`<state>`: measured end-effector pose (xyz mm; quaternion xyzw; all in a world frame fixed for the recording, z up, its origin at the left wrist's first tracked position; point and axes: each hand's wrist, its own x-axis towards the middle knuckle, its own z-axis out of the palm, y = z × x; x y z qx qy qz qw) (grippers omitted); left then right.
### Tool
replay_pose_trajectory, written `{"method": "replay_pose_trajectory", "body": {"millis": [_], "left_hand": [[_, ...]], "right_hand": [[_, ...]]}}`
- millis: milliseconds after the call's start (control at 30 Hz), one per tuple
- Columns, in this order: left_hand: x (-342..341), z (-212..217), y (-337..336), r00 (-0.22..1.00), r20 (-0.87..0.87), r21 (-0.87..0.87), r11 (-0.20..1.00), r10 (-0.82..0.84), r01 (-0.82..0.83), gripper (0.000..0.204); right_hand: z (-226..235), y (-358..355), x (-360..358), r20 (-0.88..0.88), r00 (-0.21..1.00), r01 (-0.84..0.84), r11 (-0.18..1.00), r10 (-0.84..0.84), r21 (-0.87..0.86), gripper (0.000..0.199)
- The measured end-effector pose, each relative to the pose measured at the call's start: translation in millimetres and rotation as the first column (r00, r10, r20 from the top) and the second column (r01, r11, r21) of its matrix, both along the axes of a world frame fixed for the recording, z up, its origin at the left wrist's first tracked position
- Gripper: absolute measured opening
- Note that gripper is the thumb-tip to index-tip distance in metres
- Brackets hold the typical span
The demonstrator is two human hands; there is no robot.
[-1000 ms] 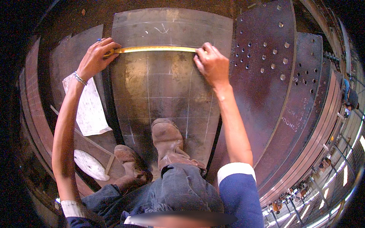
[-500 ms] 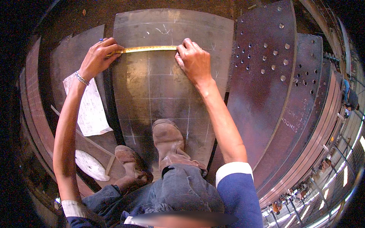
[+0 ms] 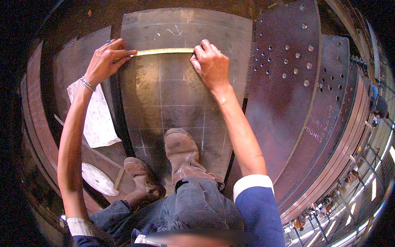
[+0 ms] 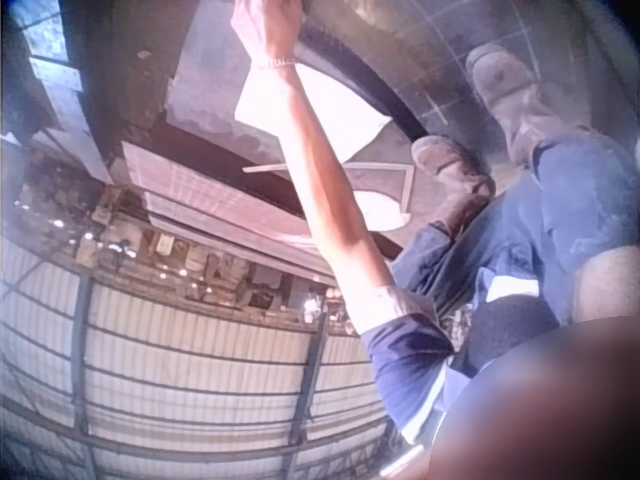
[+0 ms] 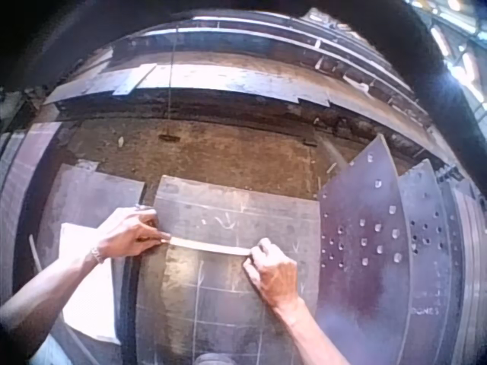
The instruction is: The person measures a large metal sheet using a yellow tape measure and marks measurements with a white marker. The person repeatedly measures different sections of the sheet and makes marks to indicate specific dimensions.
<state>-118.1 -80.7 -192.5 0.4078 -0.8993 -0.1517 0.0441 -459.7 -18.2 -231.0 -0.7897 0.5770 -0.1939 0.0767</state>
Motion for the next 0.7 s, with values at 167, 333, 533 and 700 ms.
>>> {"method": "replay_pose_trajectory", "body": {"millis": [167,333,533,700], "left_hand": [[-2.5,2.6,-1.1,1.0,0.007,-0.007,1.0,-0.017,0.017,0.025],[3.6,-4.4,-1.4,0.999,-0.034,0.002,0.999,-0.032,0.032,0.031],[2.7,-1.3,-1.3,0.998,-0.035,0.003,0.999,-0.047,0.047,0.03],[-1.5,1.9,-1.3,0.999,-0.033,-0.003,0.999,-0.038,0.038,0.028]], "right_hand": [[-2.5,0.3,-1.3,-0.003,1.0,0.005,1.0,-0.005,0.007,0.017],[-2.1,-0.8,-3.8,-0.016,0.999,-0.05,0.999,0.05,-0.005,0.017],[-4.3,-1.2,-2.9,-0.019,0.999,-0.038,0.999,0.038,0.01,0.017],[-2.2,-2.5,-1.9,-0.001,1.0,0.001,0.999,-0.001,0.034,0.016]]}}
